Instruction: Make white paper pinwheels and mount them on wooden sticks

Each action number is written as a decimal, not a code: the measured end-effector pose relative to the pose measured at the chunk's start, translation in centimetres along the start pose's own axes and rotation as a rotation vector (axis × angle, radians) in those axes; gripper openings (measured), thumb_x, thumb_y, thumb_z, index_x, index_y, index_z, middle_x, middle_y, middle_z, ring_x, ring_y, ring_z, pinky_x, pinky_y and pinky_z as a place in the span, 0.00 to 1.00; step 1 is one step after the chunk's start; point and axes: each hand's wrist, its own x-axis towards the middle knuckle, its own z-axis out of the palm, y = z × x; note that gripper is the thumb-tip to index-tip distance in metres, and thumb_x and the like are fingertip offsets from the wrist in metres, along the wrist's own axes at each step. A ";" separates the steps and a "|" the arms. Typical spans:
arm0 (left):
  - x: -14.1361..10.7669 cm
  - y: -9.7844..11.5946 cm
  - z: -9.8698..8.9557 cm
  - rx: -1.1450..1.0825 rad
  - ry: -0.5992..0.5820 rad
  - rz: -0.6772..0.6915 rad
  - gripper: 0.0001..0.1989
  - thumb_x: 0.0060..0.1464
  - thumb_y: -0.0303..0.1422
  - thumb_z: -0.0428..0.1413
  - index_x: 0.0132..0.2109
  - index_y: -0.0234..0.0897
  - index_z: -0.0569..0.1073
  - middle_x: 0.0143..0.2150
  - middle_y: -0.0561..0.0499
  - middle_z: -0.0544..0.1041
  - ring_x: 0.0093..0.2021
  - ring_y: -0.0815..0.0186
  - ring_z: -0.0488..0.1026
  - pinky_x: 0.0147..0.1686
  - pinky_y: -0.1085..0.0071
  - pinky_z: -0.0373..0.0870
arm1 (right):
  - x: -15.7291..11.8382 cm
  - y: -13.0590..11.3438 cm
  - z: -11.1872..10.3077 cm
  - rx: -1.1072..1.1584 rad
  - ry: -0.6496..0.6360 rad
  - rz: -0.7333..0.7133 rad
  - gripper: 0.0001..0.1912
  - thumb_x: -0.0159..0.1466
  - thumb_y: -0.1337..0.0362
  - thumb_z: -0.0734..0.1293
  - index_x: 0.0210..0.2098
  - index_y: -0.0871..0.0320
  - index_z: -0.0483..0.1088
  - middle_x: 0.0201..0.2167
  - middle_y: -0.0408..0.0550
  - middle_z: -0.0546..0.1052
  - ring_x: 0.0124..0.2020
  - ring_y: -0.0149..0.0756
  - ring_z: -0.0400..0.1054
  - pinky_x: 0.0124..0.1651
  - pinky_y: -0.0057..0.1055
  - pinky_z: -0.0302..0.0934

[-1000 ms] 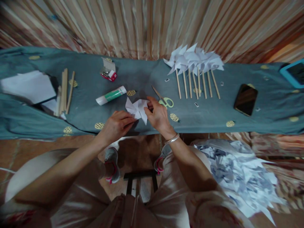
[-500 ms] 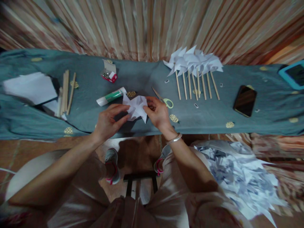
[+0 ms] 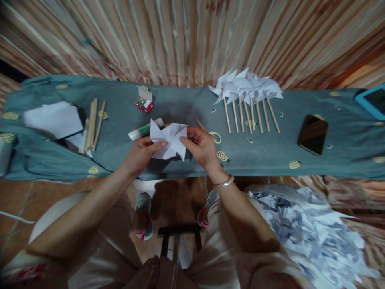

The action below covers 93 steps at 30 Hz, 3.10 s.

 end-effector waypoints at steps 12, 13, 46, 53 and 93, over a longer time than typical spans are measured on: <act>-0.1 0.4 0.8 -0.179 0.005 -0.148 0.15 0.33 0.38 0.72 0.29 0.34 0.80 0.28 0.51 0.81 0.26 0.68 0.75 0.33 0.69 0.73 | -1.1 -0.3 -0.7 -0.195 0.058 -0.116 0.27 0.59 0.54 0.72 0.56 0.53 0.68 0.50 0.53 0.78 0.46 0.42 0.76 0.48 0.42 0.73; 0.0 0.5 0.8 -0.199 0.013 -0.145 0.14 0.34 0.37 0.72 0.28 0.34 0.80 0.27 0.51 0.81 0.25 0.69 0.74 0.32 0.70 0.72 | -1.3 -0.7 -0.7 -0.266 0.098 -0.184 0.30 0.60 0.55 0.72 0.60 0.52 0.64 0.57 0.54 0.74 0.52 0.45 0.74 0.51 0.44 0.73; -0.7 1.0 1.9 -0.218 0.061 -0.023 0.10 0.34 0.34 0.70 0.28 0.36 0.81 0.26 0.52 0.81 0.25 0.70 0.72 0.30 0.72 0.70 | -2.4 -2.0 1.0 -0.691 0.056 -0.475 0.04 0.61 0.67 0.70 0.30 0.53 0.74 0.63 0.46 0.69 0.70 0.51 0.54 0.69 0.57 0.53; -0.8 0.9 1.9 -0.180 0.060 -0.004 0.11 0.34 0.34 0.70 0.28 0.36 0.81 0.26 0.52 0.81 0.25 0.70 0.72 0.30 0.72 0.71 | -2.4 -1.9 1.0 -0.716 0.056 -0.488 0.03 0.61 0.66 0.70 0.30 0.53 0.74 0.63 0.45 0.69 0.70 0.50 0.54 0.70 0.55 0.52; -0.9 0.8 2.1 -0.083 0.102 0.012 0.08 0.38 0.32 0.69 0.29 0.36 0.81 0.29 0.53 0.80 0.29 0.69 0.72 0.34 0.71 0.70 | -2.4 -1.5 1.1 -0.733 0.085 -0.476 0.04 0.61 0.64 0.70 0.29 0.52 0.73 0.59 0.46 0.73 0.68 0.49 0.58 0.68 0.58 0.56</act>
